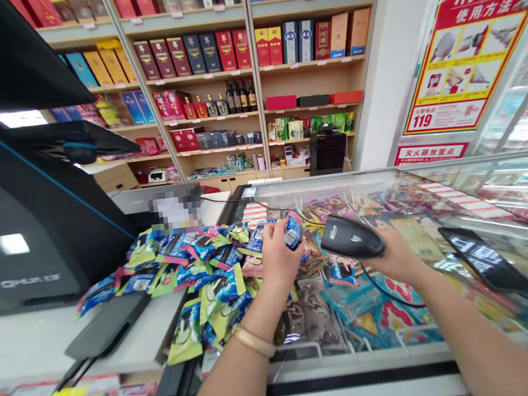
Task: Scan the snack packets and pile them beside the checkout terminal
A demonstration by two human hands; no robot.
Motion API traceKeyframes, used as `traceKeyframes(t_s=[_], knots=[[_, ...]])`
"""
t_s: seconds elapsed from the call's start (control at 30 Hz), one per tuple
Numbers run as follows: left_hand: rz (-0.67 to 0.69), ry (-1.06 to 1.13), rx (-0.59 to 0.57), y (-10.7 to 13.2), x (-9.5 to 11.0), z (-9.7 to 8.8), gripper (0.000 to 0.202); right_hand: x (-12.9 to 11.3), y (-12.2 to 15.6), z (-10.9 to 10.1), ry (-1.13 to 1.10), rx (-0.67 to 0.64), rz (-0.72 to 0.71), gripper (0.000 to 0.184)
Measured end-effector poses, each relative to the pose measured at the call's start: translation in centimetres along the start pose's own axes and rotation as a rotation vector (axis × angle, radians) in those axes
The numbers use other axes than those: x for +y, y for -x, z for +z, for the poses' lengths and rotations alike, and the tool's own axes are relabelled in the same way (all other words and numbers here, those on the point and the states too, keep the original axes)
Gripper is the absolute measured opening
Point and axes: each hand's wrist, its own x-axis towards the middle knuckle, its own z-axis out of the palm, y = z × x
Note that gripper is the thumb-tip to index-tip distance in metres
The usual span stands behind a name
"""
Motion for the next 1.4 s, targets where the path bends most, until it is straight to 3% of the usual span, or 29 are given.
traceKeyframes(t_s=[0.37,0.6,0.7,0.83,0.97,1.07,1.23,1.33,1.4], knots=[[-0.021,-0.022,-0.024,0.0,0.0,0.1,0.051,-0.3,-0.1,1.0,0.076,-0.081,0.042,0.016],[-0.035,-0.065,-0.056,0.2,0.4,0.0,0.053,0.3,0.0,0.8,0.060,-0.023,0.009,0.021],[-0.042,-0.106,-0.153,0.7,1.3,0.1,0.053,1.4,0.0,-0.3,0.156,0.112,0.051,0.027],[0.028,-0.204,-0.376,1.7,2.5,0.5,0.043,3.7,0.4,-2.3,0.407,0.310,0.179,0.033],[0.119,-0.273,-0.549,2.4,3.3,0.9,0.037,5.7,0.9,-3.6,0.632,0.351,0.306,0.038],[0.174,-0.276,-0.626,2.5,3.5,1.0,0.033,6.4,1.0,-3.7,0.681,0.344,0.358,0.042],[0.178,-0.304,-0.526,2.2,3.3,0.6,0.025,6.2,0.9,-3.2,0.621,0.325,0.324,0.041],[0.107,-0.403,-0.439,1.8,2.5,0.5,0.035,5.9,0.8,-3.0,0.600,0.318,0.291,0.037],[0.082,-0.443,-0.441,1.8,2.0,0.4,0.038,5.7,0.8,-2.9,0.575,0.303,0.280,0.035]])
